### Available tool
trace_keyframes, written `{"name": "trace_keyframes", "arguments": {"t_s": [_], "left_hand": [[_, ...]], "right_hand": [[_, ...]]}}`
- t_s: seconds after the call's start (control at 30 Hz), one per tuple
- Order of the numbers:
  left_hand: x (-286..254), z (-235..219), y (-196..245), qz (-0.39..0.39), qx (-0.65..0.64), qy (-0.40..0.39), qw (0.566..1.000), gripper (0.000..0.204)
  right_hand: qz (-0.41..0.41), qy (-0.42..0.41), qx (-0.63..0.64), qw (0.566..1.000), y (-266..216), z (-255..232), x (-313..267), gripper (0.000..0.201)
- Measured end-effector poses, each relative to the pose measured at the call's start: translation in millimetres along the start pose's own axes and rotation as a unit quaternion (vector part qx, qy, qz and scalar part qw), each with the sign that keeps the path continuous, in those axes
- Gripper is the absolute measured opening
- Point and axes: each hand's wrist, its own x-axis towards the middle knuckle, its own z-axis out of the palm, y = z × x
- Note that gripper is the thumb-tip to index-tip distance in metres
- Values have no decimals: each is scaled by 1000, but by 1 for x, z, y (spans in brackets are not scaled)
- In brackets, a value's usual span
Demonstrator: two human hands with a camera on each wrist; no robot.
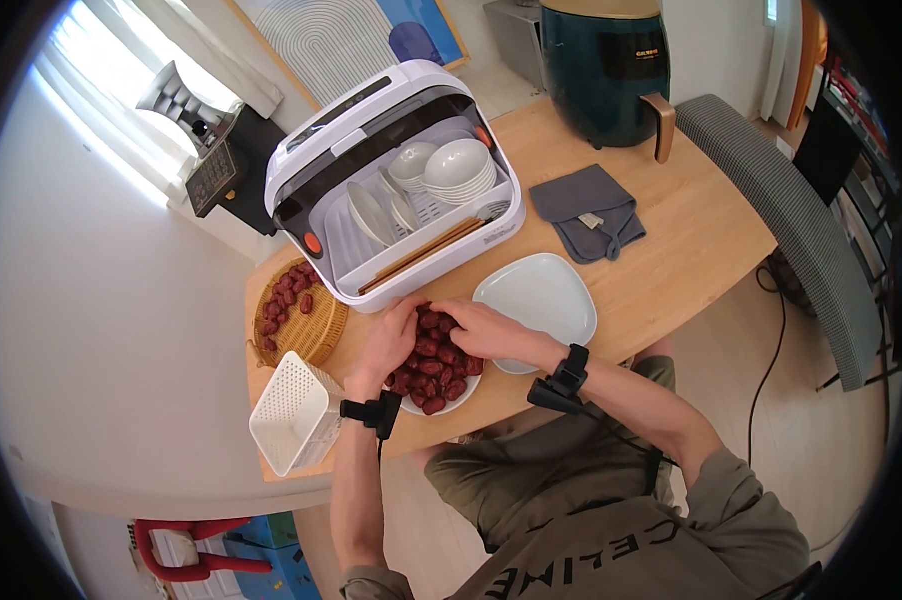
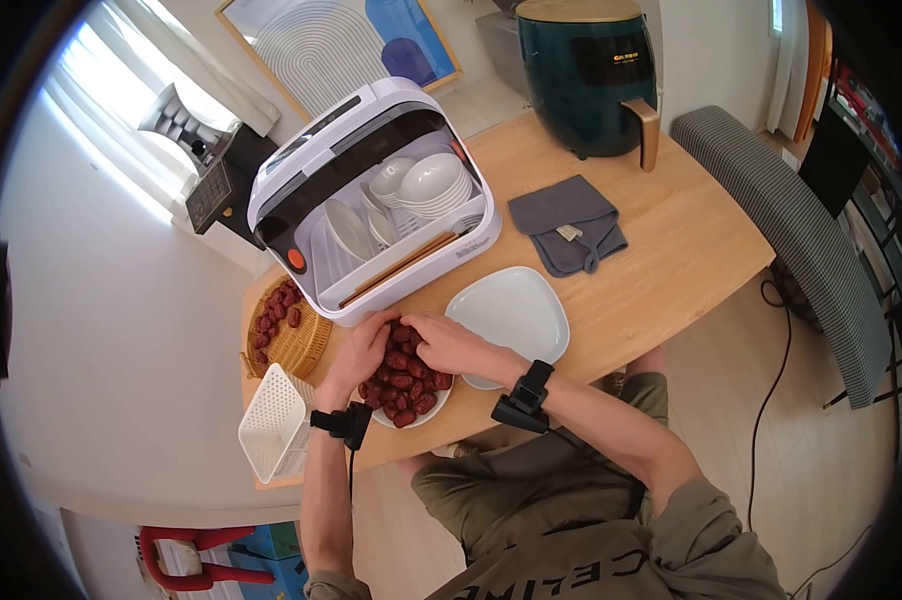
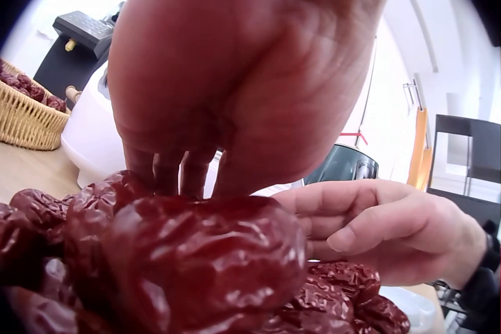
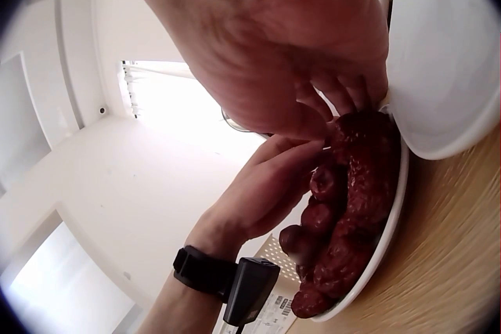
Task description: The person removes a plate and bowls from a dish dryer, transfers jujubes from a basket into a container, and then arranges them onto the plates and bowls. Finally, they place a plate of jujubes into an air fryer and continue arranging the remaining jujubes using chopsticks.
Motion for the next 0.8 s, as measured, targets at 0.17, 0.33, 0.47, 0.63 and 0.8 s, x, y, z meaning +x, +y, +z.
{"name": "trace_keyframes", "arguments": {"t_s": [0.17,0.33,0.47,0.63,0.8], "left_hand": [[4,1,2,-13,26,1,1000,28],[12,7,-10,6,20,11,1000,25],[15,5,-4,-5,17,5,1000,24],[15,5,-8,-1,35,-17,999,26],[15,5,-14,-2,33,-17,999,26]], "right_hand": [[17,-18,-14,1000,1,0,2,51],[0,8,-1,1000,2,0,0,53],[1,8,2,1000,-3,-2,-2,51],[-3,11,-15,1000,4,2,2,50],[-6,7,-23,1000,10,6,3,49]]}}
